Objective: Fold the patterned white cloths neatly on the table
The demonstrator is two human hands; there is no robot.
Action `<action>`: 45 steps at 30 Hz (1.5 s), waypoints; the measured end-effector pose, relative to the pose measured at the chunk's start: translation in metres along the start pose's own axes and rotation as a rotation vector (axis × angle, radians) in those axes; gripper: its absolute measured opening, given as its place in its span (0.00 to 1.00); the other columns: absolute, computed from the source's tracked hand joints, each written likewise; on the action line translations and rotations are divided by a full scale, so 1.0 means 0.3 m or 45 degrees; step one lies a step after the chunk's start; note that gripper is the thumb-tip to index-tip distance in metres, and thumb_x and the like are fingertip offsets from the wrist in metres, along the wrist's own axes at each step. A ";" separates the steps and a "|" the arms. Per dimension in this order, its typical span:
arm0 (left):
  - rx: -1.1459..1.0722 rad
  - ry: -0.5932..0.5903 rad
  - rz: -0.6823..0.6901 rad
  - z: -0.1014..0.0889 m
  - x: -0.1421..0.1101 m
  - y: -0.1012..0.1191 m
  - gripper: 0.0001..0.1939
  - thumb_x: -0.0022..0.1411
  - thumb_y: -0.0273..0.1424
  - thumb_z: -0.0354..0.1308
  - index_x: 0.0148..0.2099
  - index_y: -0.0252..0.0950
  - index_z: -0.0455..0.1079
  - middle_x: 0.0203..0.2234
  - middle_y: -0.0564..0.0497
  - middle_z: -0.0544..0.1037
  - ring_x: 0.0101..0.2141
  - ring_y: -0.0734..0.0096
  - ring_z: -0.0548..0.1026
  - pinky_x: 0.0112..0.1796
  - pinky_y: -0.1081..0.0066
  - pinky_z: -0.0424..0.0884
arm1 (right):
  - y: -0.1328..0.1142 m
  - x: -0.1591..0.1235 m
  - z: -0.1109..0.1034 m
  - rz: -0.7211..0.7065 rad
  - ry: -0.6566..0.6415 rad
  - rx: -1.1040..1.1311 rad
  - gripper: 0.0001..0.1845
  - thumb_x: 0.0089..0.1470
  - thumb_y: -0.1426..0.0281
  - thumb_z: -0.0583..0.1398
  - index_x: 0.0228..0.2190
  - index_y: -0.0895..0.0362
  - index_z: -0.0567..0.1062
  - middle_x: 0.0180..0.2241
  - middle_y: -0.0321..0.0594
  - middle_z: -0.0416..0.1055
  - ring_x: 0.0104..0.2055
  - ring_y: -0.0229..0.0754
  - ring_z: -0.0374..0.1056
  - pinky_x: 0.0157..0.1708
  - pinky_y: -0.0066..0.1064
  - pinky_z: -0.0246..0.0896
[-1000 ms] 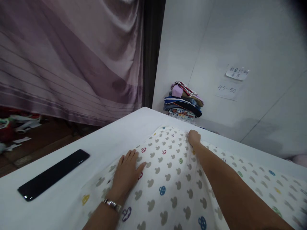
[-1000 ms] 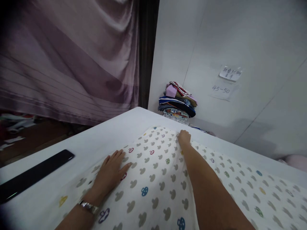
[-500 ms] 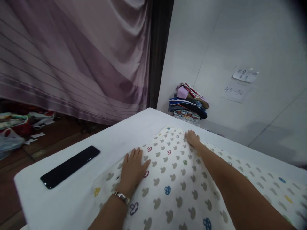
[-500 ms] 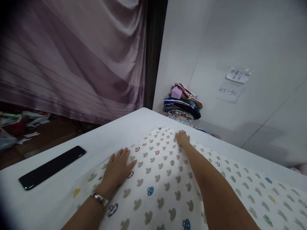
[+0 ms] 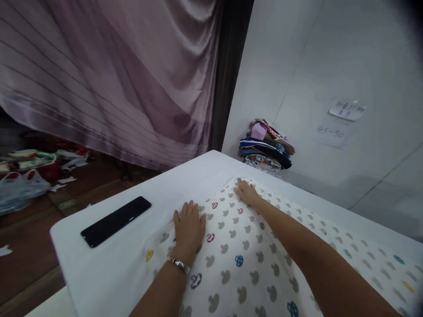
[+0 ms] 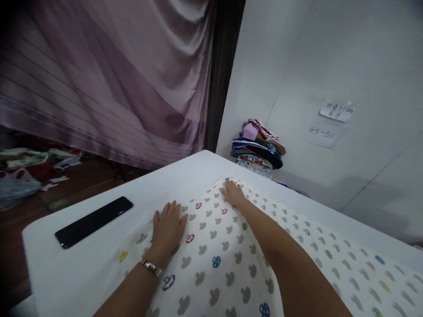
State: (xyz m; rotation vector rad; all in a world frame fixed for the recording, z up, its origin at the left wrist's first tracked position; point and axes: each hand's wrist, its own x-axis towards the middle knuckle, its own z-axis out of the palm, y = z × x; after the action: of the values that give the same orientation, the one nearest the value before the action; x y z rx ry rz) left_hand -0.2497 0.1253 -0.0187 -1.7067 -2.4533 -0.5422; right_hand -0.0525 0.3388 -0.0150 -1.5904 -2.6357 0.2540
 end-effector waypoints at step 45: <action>-0.027 -0.248 0.157 -0.086 -0.013 0.021 0.11 0.55 0.20 0.47 0.36 0.36 0.69 0.35 0.47 0.73 0.39 0.63 0.69 0.39 0.64 0.59 | -0.009 0.137 -0.007 0.007 0.277 -0.164 0.22 0.55 0.77 0.49 0.50 0.52 0.68 0.60 0.41 0.53 0.56 0.47 0.57 0.47 0.35 0.58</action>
State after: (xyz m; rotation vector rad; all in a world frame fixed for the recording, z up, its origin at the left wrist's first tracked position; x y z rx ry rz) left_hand -0.2454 0.1148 0.0055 -1.9902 -2.4525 -0.4076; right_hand -0.0737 0.3741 -0.0141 -1.5613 -2.5256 -0.0860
